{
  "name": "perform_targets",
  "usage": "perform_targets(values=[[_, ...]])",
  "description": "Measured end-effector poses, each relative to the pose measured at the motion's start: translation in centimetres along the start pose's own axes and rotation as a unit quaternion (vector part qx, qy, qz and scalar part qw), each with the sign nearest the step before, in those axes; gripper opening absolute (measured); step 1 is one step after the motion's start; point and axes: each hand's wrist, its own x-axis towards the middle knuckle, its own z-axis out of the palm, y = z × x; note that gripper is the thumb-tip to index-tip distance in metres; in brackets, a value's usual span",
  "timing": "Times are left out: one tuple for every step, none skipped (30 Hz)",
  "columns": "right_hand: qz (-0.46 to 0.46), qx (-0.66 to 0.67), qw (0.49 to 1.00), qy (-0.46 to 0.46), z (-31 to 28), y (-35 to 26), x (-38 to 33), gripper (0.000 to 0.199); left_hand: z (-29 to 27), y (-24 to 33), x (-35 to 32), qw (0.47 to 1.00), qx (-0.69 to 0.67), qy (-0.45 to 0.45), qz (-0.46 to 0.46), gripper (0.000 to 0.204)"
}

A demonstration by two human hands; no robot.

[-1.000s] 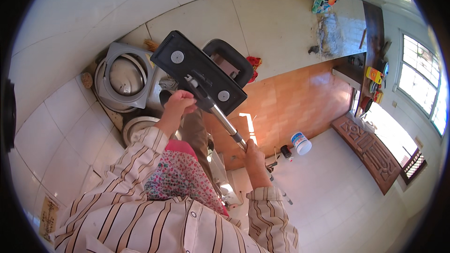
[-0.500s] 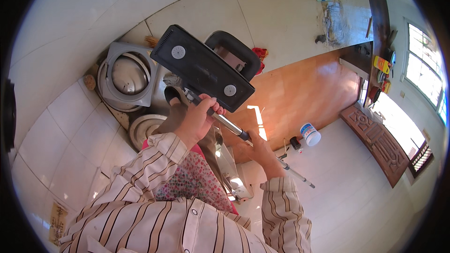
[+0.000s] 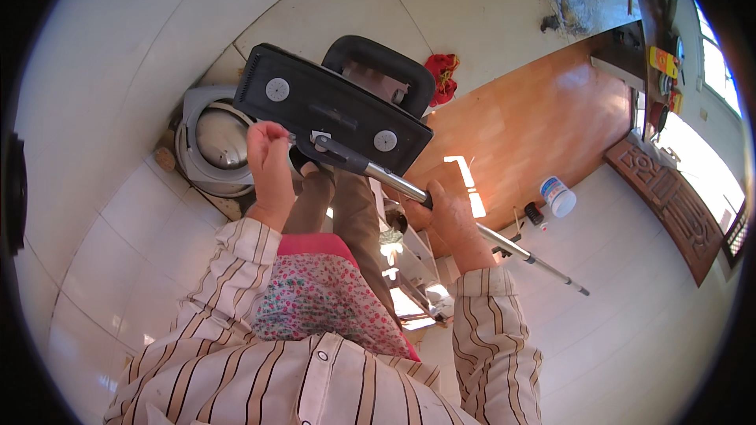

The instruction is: The person assembles a mop by attaching the flat mop head to the pole handle, using a screwdriver to tighten the connection point.

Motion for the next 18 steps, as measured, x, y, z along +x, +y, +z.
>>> perform_targets(values=[[0.003,0.008,1.0,0.002,0.3,0.0,0.2,0.031,0.1,0.0,0.9,0.998,0.045,0.021,0.043,0.012],[-0.028,0.001,0.999,0.041,0.4,0.0,0.3,0.031,0.4,-0.1,1.6,0.998,0.051,0.015,0.044,0.012],[-0.061,-0.009,0.995,0.08,0.3,-0.1,0.3,0.03,0.8,-0.3,2.0,0.993,0.091,0.007,0.077,0.012],[-0.058,-0.004,0.995,0.08,0.3,-0.1,0.4,0.03,1.1,-0.5,2.4,0.985,0.129,-0.002,0.111,0.012],[-0.064,-0.025,0.994,0.087,0.2,0.0,0.6,0.031,1.3,-0.8,2.8,0.983,0.137,0.003,0.122,0.014],[-0.068,-0.047,0.992,0.095,0.1,0.1,0.6,0.032,1.6,-1.0,3.1,0.983,0.14,-0.003,0.121,0.014],[-0.069,-0.048,0.99,0.115,0.1,0.1,0.7,0.034,2.0,-1.2,3.4,0.972,0.177,-0.004,0.154,0.014],[-0.064,-0.043,0.99,0.115,0.0,0.1,0.7,0.034,2.3,-1.4,3.6,0.959,0.213,-0.005,0.187,0.014],[-0.058,-0.042,0.99,0.119,0.0,-0.1,0.7,0.034,2.6,-1.4,3.7,0.958,0.217,-0.01,0.187,0.014],[-0.053,-0.04,0.99,0.122,-0.1,-0.2,0.8,0.035,3.0,-1.4,3.8,0.946,0.235,-0.008,0.223,0.014],[-0.06,-0.026,0.989,0.13,-0.3,-0.4,1.0,0.035,3.3,-1.5,3.9,0.933,0.252,-0.006,0.258,0.014],[-0.057,-0.022,0.99,0.13,-0.4,-0.8,1.0,0.035,3.4,-1.6,4.2,0.932,0.255,-0.009,0.259,0.014],[-0.046,-0.025,0.991,0.125,-0.5,-1.2,1.0,0.035,3.5,-1.8,4.4,0.92,0.285,-0.012,0.27,0.014],[-0.034,-0.029,0.992,0.119,-0.5,-1.5,1.0,0.035,3.5,-2.0,4.5,0.907,0.314,-0.015,0.28,0.013],[-0.012,-0.027,0.994,0.108,-0.6,-1.7,0.8,0.035,3.6,-2.3,4.5,0.907,0.316,-0.019,0.279,0.013],[-0.009,-0.024,0.994,0.108,-0.6,-1.7,0.4,0.035,3.6,-2.6,4.5,0.905,0.322,-0.02,0.276,0.012],[0.008,-0.011,0.996,0.092,-0.7,-1.7,0.0,0.035,3.6,-2.9,4.5,0.904,0.329,-0.021,0.274,0.011],[0.025,0.003,0.997,0.076,-0.7,-1.7,-0.3,0.034,3.7,-2.9,4.4,0.903,0.33,-0.025,0.273,0.011]])
